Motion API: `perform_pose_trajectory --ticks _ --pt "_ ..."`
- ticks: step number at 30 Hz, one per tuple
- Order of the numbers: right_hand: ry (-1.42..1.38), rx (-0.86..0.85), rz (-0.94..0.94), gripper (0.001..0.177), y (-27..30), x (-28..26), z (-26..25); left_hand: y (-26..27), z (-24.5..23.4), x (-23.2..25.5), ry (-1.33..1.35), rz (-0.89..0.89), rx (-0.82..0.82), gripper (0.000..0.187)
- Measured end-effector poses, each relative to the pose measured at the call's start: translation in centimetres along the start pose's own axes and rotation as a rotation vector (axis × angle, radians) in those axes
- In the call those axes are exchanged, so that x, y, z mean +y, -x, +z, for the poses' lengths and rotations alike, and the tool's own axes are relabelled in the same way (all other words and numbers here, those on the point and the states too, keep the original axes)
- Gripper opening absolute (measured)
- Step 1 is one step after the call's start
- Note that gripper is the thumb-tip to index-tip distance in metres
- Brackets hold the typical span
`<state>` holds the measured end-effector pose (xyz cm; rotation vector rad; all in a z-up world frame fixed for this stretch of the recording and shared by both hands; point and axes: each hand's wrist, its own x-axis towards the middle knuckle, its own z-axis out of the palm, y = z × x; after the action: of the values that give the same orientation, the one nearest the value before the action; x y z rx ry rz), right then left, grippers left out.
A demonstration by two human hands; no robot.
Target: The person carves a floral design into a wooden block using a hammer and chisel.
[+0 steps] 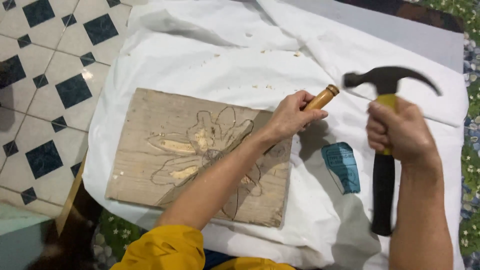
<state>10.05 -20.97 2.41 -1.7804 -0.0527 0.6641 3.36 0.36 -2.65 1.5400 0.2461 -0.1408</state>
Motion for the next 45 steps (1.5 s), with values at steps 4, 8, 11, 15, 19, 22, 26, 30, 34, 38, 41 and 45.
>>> perform_pose_trajectory --ticks 4,8,11,15,19,22,26,30,34,38,41,45 --pt "-0.014 0.046 -0.057 0.021 0.3 1.3 0.3 0.7 0.3 -1.3 -0.025 0.008 -0.007 0.036" --pt "-0.058 0.081 -0.013 0.013 0.0 1.0 -0.4 0.0 -0.1 -0.7 -0.009 -0.025 -0.015 0.043" --pt "-0.025 0.043 0.016 0.023 -0.6 0.8 0.5 -0.5 -0.2 -0.6 -0.029 0.013 -0.006 0.039" --pt "-0.056 -0.014 0.015 0.018 1.0 1.5 0.2 0.6 0.0 0.2 -0.071 -0.092 -0.022 0.039" --pt "-0.133 0.15 -0.111 0.02 4.0 2.0 0.4 1.6 0.1 1.3 0.086 0.181 -0.074 0.032" --pt "-0.202 0.175 -0.123 0.018 6.6 4.0 -0.1 3.2 -0.5 3.3 0.162 0.297 -0.139 0.035" --pt "-0.365 0.112 -0.141 0.019 9.5 8.1 -0.8 5.9 -1.1 4.1 0.132 0.303 -0.119 0.039" --pt "-0.388 0.052 -0.156 0.019 11.3 10.4 0.5 6.2 -0.8 3.3 0.175 0.359 -0.123 0.041" --pt "-0.468 0.053 -0.111 0.012 12.2 11.1 2.1 6.9 -0.5 3.2 0.011 0.389 -0.056 0.036" --pt "-0.528 0.069 -0.059 0.011 12.5 12.0 2.6 7.3 -0.3 2.5 -0.084 0.413 0.041 0.032" --pt "-0.527 0.088 -0.025 0.012 13.0 12.1 2.8 7.2 0.2 2.0 -0.168 0.561 0.095 0.025" --pt "-0.532 0.113 -0.011 0.014 13.3 12.9 2.3 6.3 0.2 1.1 -0.157 0.633 0.135 0.022"
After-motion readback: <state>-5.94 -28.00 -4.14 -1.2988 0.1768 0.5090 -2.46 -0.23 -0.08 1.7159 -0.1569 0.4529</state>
